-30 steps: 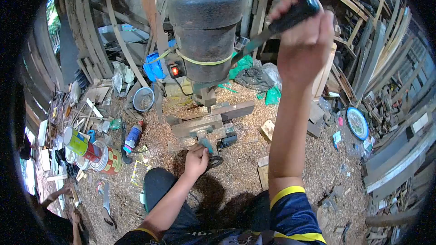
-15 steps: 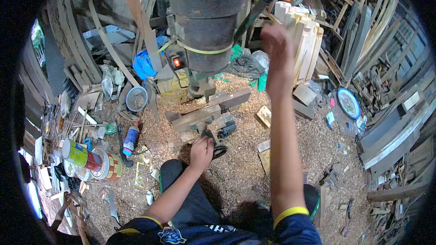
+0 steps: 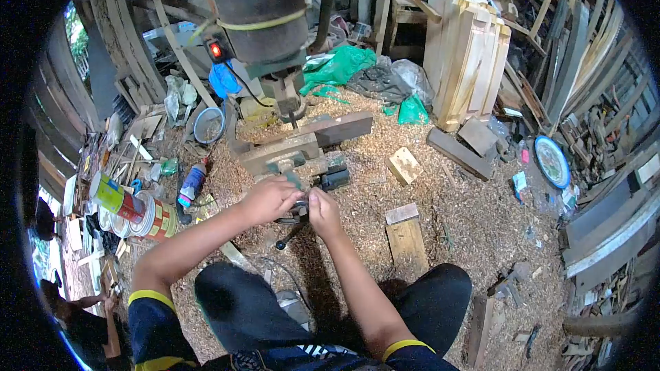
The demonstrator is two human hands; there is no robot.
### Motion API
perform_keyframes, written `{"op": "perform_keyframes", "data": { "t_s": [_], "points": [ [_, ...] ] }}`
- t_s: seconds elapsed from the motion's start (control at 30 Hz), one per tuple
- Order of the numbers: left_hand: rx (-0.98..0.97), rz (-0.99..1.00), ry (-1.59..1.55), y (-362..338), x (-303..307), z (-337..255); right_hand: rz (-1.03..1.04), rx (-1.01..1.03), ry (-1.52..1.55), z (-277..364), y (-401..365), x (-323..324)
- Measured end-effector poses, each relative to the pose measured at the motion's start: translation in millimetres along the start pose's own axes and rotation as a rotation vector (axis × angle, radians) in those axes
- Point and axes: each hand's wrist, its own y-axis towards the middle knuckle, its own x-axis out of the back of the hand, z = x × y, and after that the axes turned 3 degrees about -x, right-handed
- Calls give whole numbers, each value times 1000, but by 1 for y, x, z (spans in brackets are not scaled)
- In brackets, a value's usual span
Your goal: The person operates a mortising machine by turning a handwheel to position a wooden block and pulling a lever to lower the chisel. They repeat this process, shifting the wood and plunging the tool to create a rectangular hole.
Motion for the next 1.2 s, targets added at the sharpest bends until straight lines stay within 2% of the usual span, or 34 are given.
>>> {"op": "perform_keyframes", "data": {
  "t_s": [0.13,0.23,0.27,0.37,0.4,0.5,0.57,0.63,0.67,0.73,0.77,0.83,0.87,0.93,1.0,1.07,1.2],
  "points": [
    [13,-116,15,-4,-13,-3,97,12,113,-23,-8,-6],
    [62,-218,6,-6,-20,-7,-89,130,164,-13,-12,-17],
    [66,-242,15,-6,-22,-6,-88,127,165,-14,-12,-15],
    [65,-289,64,-7,-24,-8,53,34,345,-16,-13,-10],
    [57,-316,104,-8,-25,-11,57,31,341,-16,-16,-10],
    [140,-373,167,-11,-28,-19,41,-141,581,-13,-17,-15],
    [186,-414,203,-16,-32,-24,54,-164,596,-8,-17,-13],
    [278,-643,128,-28,-44,-36,82,-212,587,-12,-17,-8],
    [282,-634,120,-39,-57,-40,77,-224,586,-14,-20,-8],
    [306,-934,49,-65,-87,-35,60,-160,528,-16,-20,-15],
    [308,-929,50,-73,-103,-32,96,-198,566,-18,-21,-14],
    [435,-1004,-39,-89,-132,-26,68,-187,531,-17,-23,-15],
    [437,-993,-43,-95,-143,-23,42,-166,492,-15,-23,-15],
    [506,-805,-162,-103,-161,-17,69,-208,500,-12,-22,-11],
    [496,-741,-108,-107,-188,-2,96,-196,458,-9,-21,-8],
    [472,-497,-28,-113,-209,11,103,-208,487,-13,-20,-8],
    [444,-514,-44,-105,-202,9,155,-239,541,-17,-20,-6]
  ]
}}
